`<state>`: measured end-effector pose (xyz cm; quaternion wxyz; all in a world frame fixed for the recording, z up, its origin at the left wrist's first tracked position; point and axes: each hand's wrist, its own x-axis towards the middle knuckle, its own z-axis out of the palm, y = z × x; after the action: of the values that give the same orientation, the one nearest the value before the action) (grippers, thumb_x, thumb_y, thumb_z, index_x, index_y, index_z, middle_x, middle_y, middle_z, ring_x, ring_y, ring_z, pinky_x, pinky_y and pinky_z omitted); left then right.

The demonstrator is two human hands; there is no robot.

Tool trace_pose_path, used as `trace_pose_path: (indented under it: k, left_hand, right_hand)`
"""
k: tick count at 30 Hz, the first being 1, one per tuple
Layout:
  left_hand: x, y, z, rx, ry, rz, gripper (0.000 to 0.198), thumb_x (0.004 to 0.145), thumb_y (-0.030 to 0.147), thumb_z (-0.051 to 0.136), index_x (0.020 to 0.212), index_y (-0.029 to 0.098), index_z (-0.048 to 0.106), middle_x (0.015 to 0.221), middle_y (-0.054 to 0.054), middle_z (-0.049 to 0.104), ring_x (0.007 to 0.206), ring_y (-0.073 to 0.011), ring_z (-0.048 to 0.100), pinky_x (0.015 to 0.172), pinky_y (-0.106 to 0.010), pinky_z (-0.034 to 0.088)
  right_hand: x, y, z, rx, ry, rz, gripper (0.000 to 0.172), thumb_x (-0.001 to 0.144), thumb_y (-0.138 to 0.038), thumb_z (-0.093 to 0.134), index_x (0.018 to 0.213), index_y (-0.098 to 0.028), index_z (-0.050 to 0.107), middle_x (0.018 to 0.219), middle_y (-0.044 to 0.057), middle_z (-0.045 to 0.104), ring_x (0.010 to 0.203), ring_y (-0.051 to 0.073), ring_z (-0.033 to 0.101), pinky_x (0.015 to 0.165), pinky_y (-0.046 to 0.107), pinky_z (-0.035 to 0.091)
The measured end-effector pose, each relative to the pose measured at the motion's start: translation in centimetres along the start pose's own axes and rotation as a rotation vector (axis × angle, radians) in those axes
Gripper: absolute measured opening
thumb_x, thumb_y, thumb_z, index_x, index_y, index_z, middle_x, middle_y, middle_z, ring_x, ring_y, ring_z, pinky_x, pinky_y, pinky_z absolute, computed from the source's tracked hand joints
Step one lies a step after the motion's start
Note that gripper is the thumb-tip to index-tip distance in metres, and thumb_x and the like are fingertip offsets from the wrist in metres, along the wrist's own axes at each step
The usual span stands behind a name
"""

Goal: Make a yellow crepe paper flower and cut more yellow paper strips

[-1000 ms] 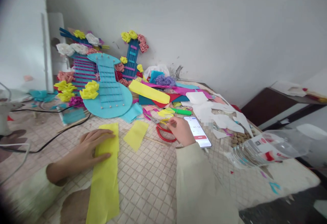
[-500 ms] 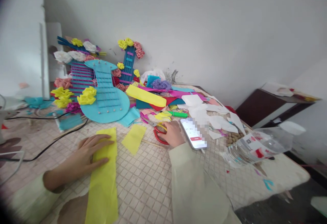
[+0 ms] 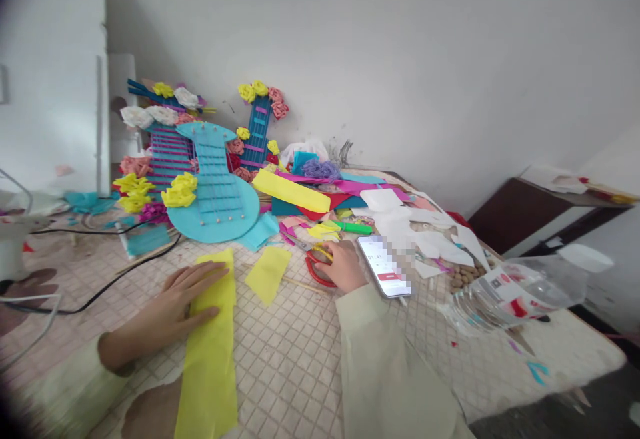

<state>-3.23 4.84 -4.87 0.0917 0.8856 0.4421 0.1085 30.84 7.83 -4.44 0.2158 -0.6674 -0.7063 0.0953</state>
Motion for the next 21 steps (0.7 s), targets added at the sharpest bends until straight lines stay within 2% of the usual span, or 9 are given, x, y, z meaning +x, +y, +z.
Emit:
trace_pose_path:
  k: [8, 17, 21]
  left_hand:
    - [0.06, -0.34, 0.45, 0.02, -0.024, 0.005, 0.052, 0.089, 0.044, 0.036, 0.134, 0.019, 0.037, 0.142, -0.011, 0.039, 0.131, -0.0286, 0.029, 0.105, -0.053, 0.02]
    - [0.1, -0.28, 0.39, 0.047, -0.027, 0.01, 0.048, 0.089, 0.043, 0.037, 0.133, 0.024, 0.04, 0.142, -0.008, 0.04, 0.131, -0.0274, 0.029, 0.105, -0.052, 0.021]
    - [0.05, -0.38, 0.58, 0.057, -0.018, 0.012, 0.048, 0.089, 0.044, 0.037, 0.133, 0.026, 0.04, 0.142, -0.006, 0.04, 0.131, -0.0267, 0.029, 0.106, -0.052, 0.021]
  right_hand:
    - [0.05, 0.11, 0.01, 0.006, 0.003, -0.007, 0.035, 0.071, -0.028, 0.069, 0.103, -0.014, 0.063, 0.1, 0.009, 0.065, 0.09, 0.023, 0.058, 0.076, 0.032, 0.044]
    - [0.04, 0.22, 0.25, 0.039, 0.026, -0.01, 0.034, 0.07, -0.026, 0.069, 0.101, -0.015, 0.063, 0.098, 0.01, 0.065, 0.087, 0.023, 0.059, 0.075, 0.033, 0.046]
    - [-0.01, 0.18, 0.26, 0.067, 0.048, -0.018, 0.04, 0.068, -0.025, 0.07, 0.105, -0.013, 0.062, 0.096, 0.013, 0.064, 0.091, 0.029, 0.057, 0.079, 0.042, 0.045]
